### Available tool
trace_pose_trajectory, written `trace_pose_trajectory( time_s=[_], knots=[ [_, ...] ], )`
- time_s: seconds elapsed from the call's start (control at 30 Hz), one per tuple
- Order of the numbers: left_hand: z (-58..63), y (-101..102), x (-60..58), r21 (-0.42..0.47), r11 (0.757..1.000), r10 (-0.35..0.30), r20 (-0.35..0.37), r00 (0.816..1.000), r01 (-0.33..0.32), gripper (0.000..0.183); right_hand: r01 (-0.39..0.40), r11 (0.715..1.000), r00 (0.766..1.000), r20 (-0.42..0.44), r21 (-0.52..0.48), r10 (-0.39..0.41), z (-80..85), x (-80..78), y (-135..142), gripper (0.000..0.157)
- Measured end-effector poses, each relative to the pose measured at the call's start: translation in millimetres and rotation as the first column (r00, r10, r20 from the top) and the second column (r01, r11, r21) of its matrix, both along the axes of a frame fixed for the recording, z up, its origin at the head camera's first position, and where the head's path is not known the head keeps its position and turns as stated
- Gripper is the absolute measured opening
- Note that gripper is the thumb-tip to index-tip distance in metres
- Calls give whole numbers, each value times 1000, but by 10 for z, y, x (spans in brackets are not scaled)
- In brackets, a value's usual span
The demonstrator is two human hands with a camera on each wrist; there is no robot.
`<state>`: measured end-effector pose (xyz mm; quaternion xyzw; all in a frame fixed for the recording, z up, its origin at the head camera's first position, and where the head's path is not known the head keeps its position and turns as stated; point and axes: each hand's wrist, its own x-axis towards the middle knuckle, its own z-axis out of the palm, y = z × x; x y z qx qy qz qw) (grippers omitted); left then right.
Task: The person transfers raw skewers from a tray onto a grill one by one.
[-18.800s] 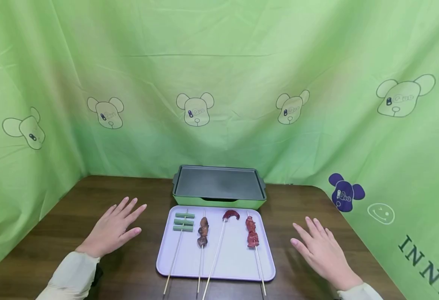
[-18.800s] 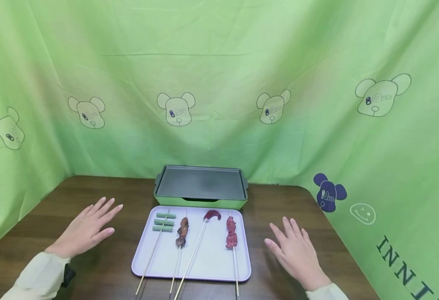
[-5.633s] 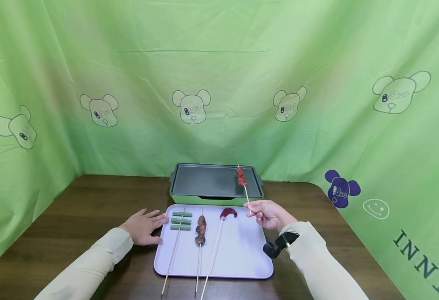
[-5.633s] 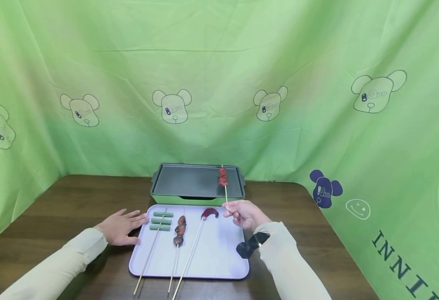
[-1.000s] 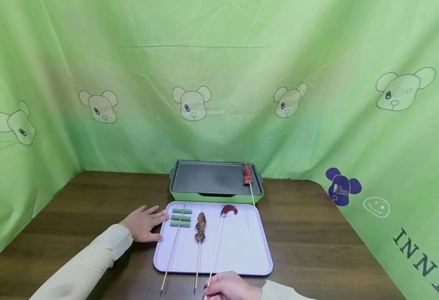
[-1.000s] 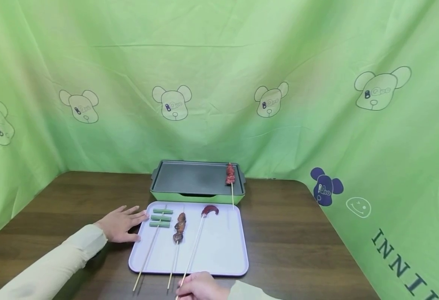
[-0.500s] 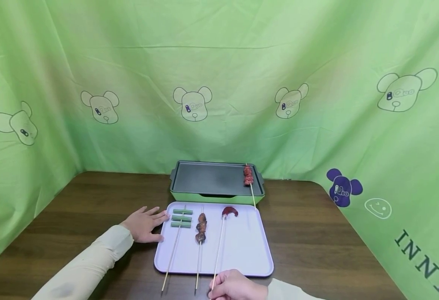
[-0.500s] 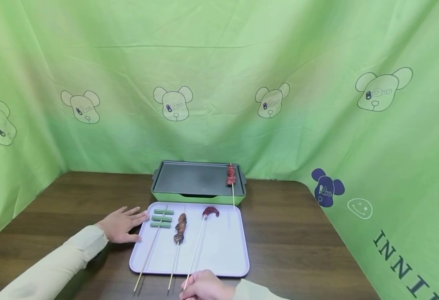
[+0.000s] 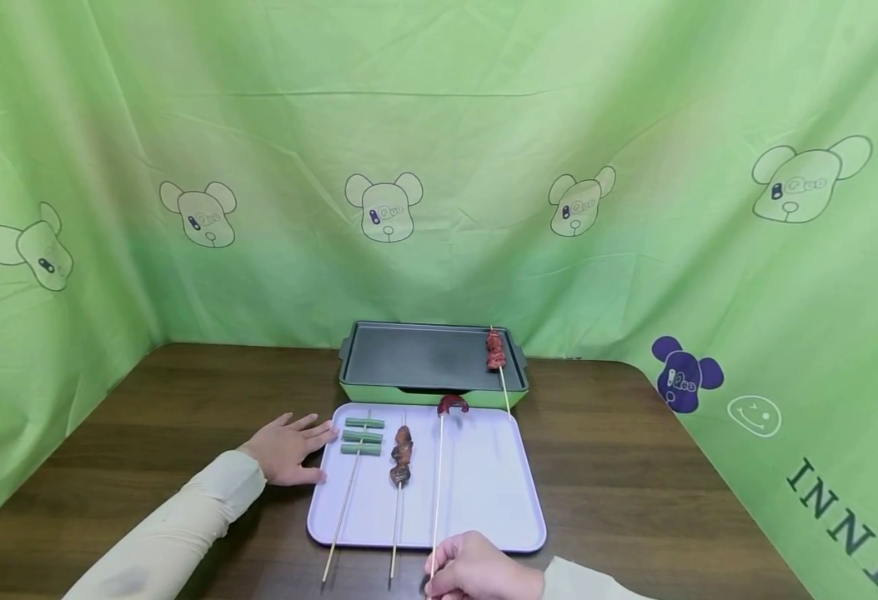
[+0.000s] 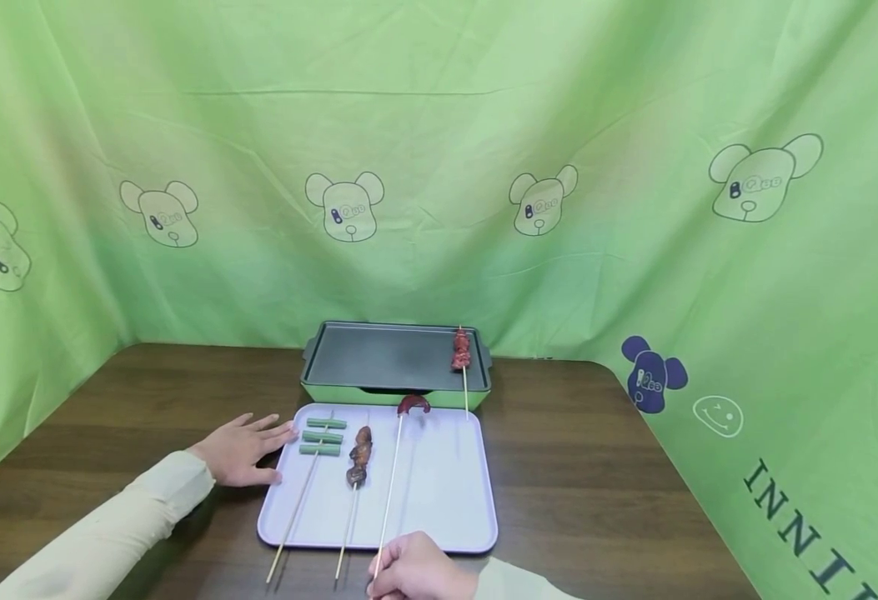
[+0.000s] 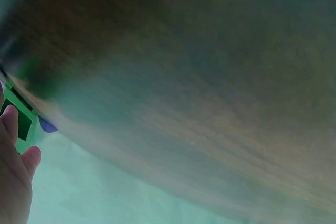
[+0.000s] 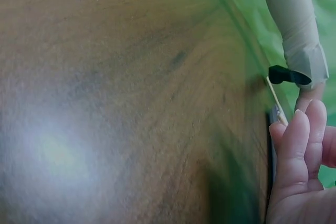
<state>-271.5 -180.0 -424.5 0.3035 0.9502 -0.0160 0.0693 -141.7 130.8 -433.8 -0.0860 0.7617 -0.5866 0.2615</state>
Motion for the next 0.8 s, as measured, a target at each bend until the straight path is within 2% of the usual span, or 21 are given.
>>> trace_pose_trajectory(
  time_s=[0.1, 0.47, 0.67, 0.8],
  knots=[
    [-6, -3, -1, -3, 1000, 2, -5, 1000, -2, 74, 14, 1000, 1000, 8, -4, -14, 17, 3, 0, 5],
    [-11, -2, -4, -1, 1000, -3, -3, 1000, 3, 74, 9, 999, 1000, -5, -36, -9, 77, 10, 40, 3],
    [-24, -6, -5, -11, 1000, 0, -13, 1000, 0, 74, -19, 1000, 999, -43, 6, 19, 107, 36, 55, 16],
    [-22, -2, -1, -2, 1000, 6, 0, 1000, -6, 74, -42, 999, 998, -54, 24, 43, 124, 58, 50, 14]
  ],
)
